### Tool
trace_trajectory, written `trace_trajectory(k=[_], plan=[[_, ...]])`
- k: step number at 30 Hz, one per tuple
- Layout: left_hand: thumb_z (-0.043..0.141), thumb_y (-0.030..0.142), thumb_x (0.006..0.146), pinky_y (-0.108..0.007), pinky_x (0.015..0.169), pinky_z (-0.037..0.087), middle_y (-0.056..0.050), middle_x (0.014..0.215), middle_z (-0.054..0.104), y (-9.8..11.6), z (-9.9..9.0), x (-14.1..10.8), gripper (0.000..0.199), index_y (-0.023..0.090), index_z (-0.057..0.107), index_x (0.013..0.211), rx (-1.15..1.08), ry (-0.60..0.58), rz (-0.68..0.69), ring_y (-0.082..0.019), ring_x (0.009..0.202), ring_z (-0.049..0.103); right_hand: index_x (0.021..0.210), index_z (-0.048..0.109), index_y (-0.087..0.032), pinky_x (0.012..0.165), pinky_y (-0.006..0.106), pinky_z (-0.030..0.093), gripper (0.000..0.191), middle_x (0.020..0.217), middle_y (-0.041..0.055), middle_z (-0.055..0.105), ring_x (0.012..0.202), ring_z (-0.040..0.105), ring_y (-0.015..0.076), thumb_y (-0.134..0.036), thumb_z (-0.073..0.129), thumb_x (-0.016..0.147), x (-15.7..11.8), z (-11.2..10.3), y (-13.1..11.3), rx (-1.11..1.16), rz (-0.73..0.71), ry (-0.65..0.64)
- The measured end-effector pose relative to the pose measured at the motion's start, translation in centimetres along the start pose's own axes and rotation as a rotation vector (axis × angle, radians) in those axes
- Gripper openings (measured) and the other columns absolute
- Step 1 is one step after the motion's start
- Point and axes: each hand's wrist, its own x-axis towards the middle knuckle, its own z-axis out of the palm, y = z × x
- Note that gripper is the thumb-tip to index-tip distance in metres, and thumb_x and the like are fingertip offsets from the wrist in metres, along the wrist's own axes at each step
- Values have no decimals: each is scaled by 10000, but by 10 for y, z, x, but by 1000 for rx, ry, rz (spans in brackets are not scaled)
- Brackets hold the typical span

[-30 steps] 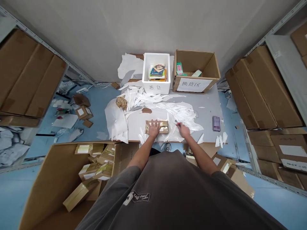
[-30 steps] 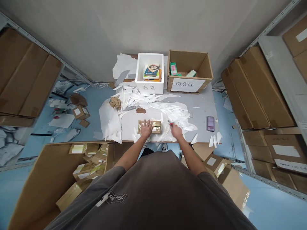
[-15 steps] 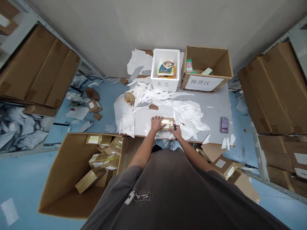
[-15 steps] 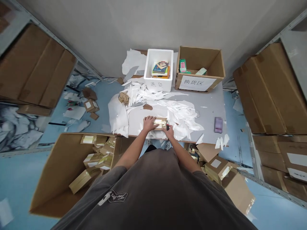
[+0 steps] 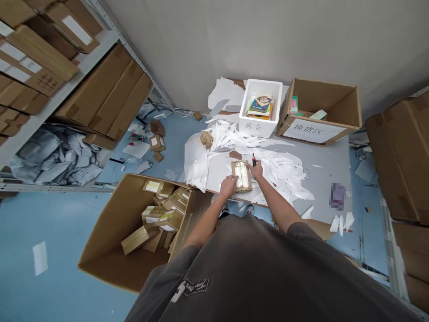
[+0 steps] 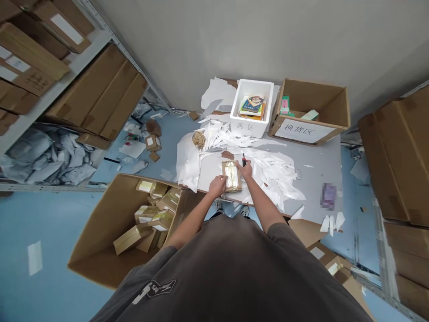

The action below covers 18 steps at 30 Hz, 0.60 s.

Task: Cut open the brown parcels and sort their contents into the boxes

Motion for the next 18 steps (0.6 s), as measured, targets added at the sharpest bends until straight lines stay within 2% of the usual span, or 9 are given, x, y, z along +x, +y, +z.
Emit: trace_trajectory(k=[3, 4, 6, 9, 11, 14, 18], plan=[[750, 130, 882, -409, 1130, 449, -90, 1667, 509, -15, -7, 15, 720, 318, 568, 1553, 101, -103, 392, -330, 1549, 419, 1195, 553, -236, 890, 347, 551, 616, 1188, 119, 768, 1073, 734, 310, -576, 824, 759, -40, -1, 32, 62, 68, 27], [770, 111, 850, -414, 1128, 444, -80, 1655, 530, -19, -9, 21, 709, 322, 610, 1508, 130, -123, 474, -337, 1557, 408, 1194, 563, -233, 893, 346, 556, 639, 1199, 126, 769, 1086, 739, 315, -581, 834, 731, -55, 1, 45, 78, 92, 26], [755, 103, 856, -414, 1096, 449, -89, 1549, 625, -22, -11, 34, 575, 304, 696, 1392, 168, -104, 552, -334, 1501, 470, 1160, 579, -224, 895, 349, 563, 667, 1168, 139, 777, 1091, 748, 332, -587, 855, 673, -83, 8, 68, 83, 166, 46], [729, 129, 882, -442, 1075, 436, -128, 1313, 729, -15, -12, 51, 374, 263, 766, 1229, 199, -50, 620, -324, 1323, 580, 1120, 593, -222, 903, 357, 568, 651, 1132, 141, 786, 1091, 754, 341, -643, 826, 682, -107, 20, 88, 107, 247, 116], [799, 172, 818, -469, 1083, 415, -148, 1254, 731, -6, -11, 57, 388, 242, 773, 1199, 222, -60, 652, -335, 1251, 594, 1125, 600, -219, 889, 357, 571, 655, 1120, 141, 790, 1081, 758, 343, -662, 816, 694, -110, 24, 89, 119, 282, 167], [877, 258, 748, -487, 1093, 410, -185, 1319, 698, 7, -9, 58, 497, 202, 762, 1229, 225, -85, 617, -366, 1275, 575, 1138, 603, -217, 867, 347, 571, 649, 1105, 142, 794, 1075, 761, 344, -634, 833, 698, -99, 20, 79, 103, 290, 221], [891, 307, 771, -490, 1141, 412, -219, 1539, 594, 13, -2, 46, 643, 174, 685, 1366, 107, -41, 437, -387, 1415, 529, 1142, 579, -227, 874, 333, 563, 629, 1114, 143, 785, 1083, 753, 329, -579, 862, 702, -73, 11, 55, 5, 279, 220]])
